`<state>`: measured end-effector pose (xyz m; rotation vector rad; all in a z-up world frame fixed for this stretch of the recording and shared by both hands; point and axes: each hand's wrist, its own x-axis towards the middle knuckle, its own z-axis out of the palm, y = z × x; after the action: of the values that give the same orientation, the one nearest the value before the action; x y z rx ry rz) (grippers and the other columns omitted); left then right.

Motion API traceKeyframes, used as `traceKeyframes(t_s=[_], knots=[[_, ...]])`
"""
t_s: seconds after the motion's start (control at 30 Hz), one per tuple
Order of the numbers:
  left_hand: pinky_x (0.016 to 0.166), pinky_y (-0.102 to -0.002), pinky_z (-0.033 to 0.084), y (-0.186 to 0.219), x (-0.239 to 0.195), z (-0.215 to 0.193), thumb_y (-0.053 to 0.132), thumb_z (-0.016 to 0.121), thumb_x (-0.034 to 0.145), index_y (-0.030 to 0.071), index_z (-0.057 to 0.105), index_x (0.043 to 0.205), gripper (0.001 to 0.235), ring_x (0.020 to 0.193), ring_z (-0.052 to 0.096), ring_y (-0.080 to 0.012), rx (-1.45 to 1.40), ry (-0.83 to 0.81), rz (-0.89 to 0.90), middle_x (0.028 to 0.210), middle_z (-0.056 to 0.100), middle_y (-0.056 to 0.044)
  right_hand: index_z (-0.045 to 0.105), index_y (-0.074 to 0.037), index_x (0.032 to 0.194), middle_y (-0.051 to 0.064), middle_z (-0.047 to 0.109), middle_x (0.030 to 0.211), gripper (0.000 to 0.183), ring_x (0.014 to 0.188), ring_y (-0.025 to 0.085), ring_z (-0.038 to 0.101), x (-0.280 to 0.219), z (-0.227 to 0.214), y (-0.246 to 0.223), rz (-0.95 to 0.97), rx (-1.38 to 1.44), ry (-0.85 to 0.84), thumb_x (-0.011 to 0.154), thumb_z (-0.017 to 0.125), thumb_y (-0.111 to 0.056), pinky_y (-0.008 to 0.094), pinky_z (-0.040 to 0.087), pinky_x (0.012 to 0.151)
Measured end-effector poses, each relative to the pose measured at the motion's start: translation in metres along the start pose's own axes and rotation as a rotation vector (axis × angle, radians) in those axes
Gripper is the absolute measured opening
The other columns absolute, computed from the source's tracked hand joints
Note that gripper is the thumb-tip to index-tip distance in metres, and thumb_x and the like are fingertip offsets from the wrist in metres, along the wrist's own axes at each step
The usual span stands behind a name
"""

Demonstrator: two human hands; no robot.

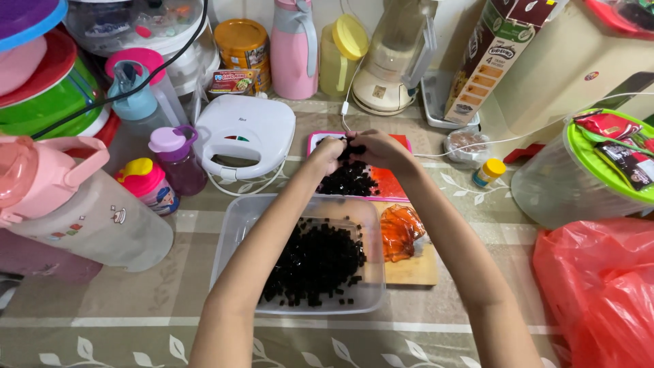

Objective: The person cuts a block of red jelly into small cubes using a knife on a wooden cutting board. They then transfer the cut jelly pieces into a clear plastic container and add black jelly cubes from a tray.

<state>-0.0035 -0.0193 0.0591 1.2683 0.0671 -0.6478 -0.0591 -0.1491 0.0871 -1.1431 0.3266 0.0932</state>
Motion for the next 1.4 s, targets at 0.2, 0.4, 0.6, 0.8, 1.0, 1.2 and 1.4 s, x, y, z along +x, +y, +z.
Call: traceKeyframes(t_s=[0.2, 0.4, 0.6, 0.8, 1.0, 1.2, 1.4], knots=[[0.083, -0.054, 0.062, 0.042, -0.146, -0.006, 0.012, 0.050, 0.104, -0.008, 0.051, 0.135, 0.037, 0.088, 0.067, -0.0313, -0.074, -0.127, 0.140, 0.107, 0.061, -0.022, 0.060, 0.015, 0.122, 0.024, 0.060, 0.101, 0.031, 0.086, 0.035, 0.070, -0.097, 0.057, -0.039, -0.034, -0.064, -0.174, 0.092, 0.062, 0.009, 0.046, 0.065, 0.070], [0.102, -0.051, 0.052, 0.023, -0.305, -0.049, 0.012, 0.053, 0.105, -0.005, 0.043, 0.145, 0.045, 0.123, 0.052, -0.0282, -0.008, -0.276, 0.155, 0.138, 0.047, -0.018, 0.060, 0.009, 0.129, 0.017, 0.058, 0.105, 0.040, 0.082, 0.030, 0.073, -0.208, 0.096, 0.018, -0.042, -0.222, -0.240, 0.089, 0.066, 0.008, 0.036, 0.069, 0.066], [0.116, -0.055, 0.036, -0.007, -0.346, -0.100, 0.030, 0.048, 0.107, 0.011, 0.046, 0.148, 0.045, 0.144, 0.037, -0.0393, 0.797, -0.294, 0.142, 0.145, 0.044, -0.016, 0.063, -0.002, 0.129, 0.019, 0.056, 0.123, 0.030, 0.113, 0.039, 0.065, -0.263, 0.112, 0.049, -0.257, -0.953, -0.526, 0.100, 0.060, -0.009, 0.047, 0.060, 0.090], [0.106, -0.056, 0.046, -0.035, -0.363, -0.108, 0.014, 0.042, 0.106, 0.018, 0.044, 0.149, 0.043, 0.141, 0.034, -0.0473, 1.091, -0.153, 0.269, 0.145, 0.038, -0.013, 0.060, -0.013, 0.127, 0.014, 0.061, 0.116, 0.030, 0.103, 0.038, 0.071, -0.285, 0.116, 0.066, -0.397, -1.476, -0.532, 0.099, 0.054, -0.004, 0.043, 0.064, 0.078], [0.094, -0.055, 0.058, -0.037, -0.375, -0.098, 0.011, 0.042, 0.106, 0.005, 0.047, 0.143, 0.037, 0.136, 0.036, -0.0572, 1.148, -0.052, 0.373, 0.147, 0.035, -0.025, 0.067, -0.016, 0.117, 0.008, 0.066, 0.101, 0.022, 0.089, 0.033, 0.074, -0.275, 0.103, 0.047, -0.436, -1.442, -0.425, 0.095, 0.066, -0.015, 0.041, 0.063, 0.069], [0.093, -0.049, 0.058, -0.044, -0.375, -0.097, 0.013, 0.044, 0.105, 0.000, 0.051, 0.137, 0.035, 0.131, 0.046, -0.0466, 1.104, 0.109, 0.503, 0.142, 0.041, -0.024, 0.071, -0.013, 0.110, 0.008, 0.070, 0.104, 0.019, 0.070, 0.023, 0.069, -0.214, 0.067, -0.020, -0.674, -1.287, -0.152, 0.095, 0.063, -0.005, 0.034, 0.055, 0.067], [0.097, -0.043, 0.057, -0.043, -0.369, -0.094, 0.022, 0.049, 0.103, 0.005, 0.057, 0.134, 0.036, 0.124, 0.057, -0.0334, 1.222, 0.220, 0.435, 0.146, 0.046, -0.017, 0.070, -0.011, 0.125, 0.011, 0.066, 0.121, 0.035, 0.108, 0.026, 0.066, -0.130, 0.028, 0.002, -0.638, -1.359, -0.505, 0.091, 0.066, -0.002, 0.035, 0.052, 0.091]])
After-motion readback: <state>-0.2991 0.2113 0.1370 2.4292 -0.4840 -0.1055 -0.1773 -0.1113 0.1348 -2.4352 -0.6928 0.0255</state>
